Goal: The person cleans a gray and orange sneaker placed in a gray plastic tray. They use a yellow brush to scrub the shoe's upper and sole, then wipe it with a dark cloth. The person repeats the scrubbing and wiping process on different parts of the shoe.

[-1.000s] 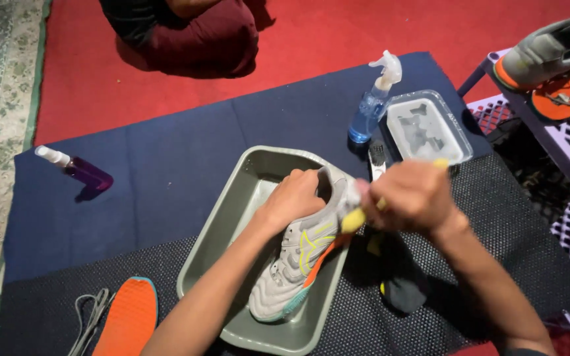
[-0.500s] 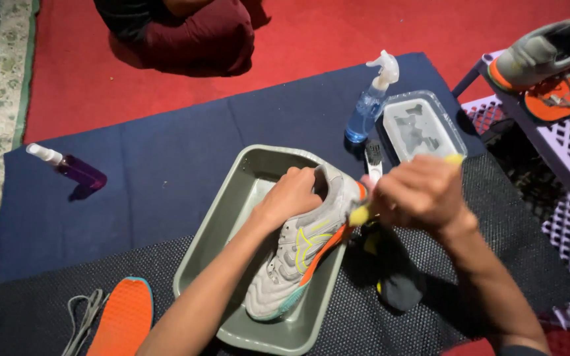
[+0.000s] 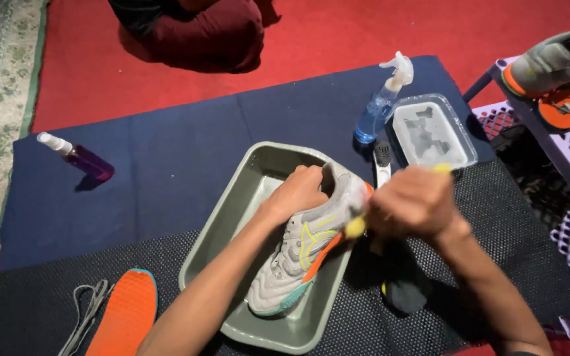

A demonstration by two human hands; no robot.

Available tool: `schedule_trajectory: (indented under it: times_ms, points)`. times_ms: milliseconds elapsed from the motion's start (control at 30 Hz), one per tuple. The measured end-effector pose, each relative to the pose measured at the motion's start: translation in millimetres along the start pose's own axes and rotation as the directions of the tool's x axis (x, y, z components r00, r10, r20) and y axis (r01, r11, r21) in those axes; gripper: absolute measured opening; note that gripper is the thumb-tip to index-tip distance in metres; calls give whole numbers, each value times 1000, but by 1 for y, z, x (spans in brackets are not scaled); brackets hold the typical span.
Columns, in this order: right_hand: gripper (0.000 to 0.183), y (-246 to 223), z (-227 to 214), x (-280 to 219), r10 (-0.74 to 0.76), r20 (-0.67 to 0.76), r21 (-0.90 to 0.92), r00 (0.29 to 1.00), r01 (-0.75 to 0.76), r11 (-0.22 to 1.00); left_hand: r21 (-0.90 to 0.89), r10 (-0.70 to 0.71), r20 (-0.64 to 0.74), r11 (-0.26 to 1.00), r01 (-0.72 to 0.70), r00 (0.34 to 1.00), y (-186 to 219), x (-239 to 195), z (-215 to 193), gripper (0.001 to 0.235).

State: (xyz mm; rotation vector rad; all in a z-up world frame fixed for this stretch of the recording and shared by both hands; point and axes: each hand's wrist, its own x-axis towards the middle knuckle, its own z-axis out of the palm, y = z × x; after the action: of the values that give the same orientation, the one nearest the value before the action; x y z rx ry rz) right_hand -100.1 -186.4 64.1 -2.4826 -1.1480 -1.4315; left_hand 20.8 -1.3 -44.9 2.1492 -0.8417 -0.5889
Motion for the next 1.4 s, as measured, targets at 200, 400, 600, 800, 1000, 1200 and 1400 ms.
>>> schedule_trajectory:
  times_ms: [200,400,600,800,1000,1200,1400]
  points:
    - [35,-32,4,21,-12,9,33,1000,11,999,11,-15,17,1000,15,1000,0,1,-2,25]
    - [37,-5,-2,16,10,-72,-60,997,-14,998,28,-13,32,1000,12,999,-12,14,5,29]
    - [37,20,0,-13,101,6,-71,995,-101,992,-36,-97,22,995,98,995,-2,2,5,20]
    - [36,-27,19,-1,154,-37,81,987,-151,985,5,-168,15,986,168,986,37,-20,-15,29]
    - [35,-3,8,-16,260,30,-53,965,-258,965,-2,-233,21,973,233,972,63,-31,-23,39]
    - [44,77,-40,-72,815,321,-352,482,-738,575,18,-245,-24,969,246,969,59,-27,-31,38]
    - [40,90,-52,-128,917,397,-487,40,-838,247,-49,-147,-68,988,144,987,53,-27,-33,28]
